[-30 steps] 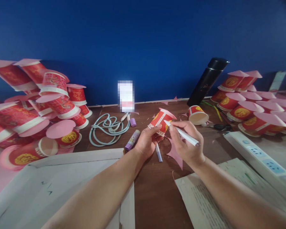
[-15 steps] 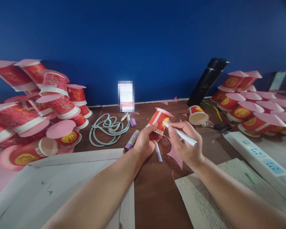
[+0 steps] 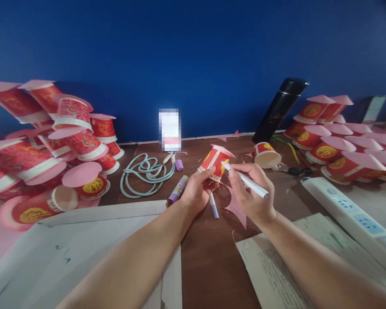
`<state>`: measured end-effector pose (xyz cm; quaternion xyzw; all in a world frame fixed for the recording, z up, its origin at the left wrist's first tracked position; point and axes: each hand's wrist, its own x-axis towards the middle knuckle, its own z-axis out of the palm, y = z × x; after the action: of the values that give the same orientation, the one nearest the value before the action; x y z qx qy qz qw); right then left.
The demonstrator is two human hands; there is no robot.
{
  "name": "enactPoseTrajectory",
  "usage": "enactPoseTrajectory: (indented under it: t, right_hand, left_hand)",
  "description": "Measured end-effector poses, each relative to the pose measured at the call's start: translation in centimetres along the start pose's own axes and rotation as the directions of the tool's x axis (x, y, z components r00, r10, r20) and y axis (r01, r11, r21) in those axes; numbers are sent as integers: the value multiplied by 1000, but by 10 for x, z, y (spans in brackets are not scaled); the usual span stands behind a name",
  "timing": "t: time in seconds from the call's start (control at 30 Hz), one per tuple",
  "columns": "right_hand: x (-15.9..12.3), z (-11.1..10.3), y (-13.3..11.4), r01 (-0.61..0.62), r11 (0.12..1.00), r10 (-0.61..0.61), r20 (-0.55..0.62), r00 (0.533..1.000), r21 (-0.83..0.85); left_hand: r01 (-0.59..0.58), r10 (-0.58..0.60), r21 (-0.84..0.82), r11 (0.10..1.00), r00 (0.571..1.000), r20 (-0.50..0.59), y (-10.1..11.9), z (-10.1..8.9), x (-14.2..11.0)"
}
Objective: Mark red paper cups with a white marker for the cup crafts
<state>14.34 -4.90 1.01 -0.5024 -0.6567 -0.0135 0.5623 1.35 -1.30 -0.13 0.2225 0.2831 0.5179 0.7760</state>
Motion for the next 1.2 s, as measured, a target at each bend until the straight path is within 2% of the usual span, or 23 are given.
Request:
enactPoseTrajectory:
  t: [0.37, 0.93, 1.2]
  right_hand:
    - [1, 0, 1, 26, 1000, -26, 10, 1000, -16]
    - [1, 0, -2, 1, 999, 1, 47, 999, -47]
    - [1, 1, 1, 2, 998, -3, -12, 1000, -56]
  left_hand:
    - [-11, 10, 54, 998, 1000, 18, -1, 0, -1]
    - [1, -6, -125, 992, 999, -39, -1, 0, 4]
    - [10, -12, -67, 998, 999, -32, 0, 0, 1]
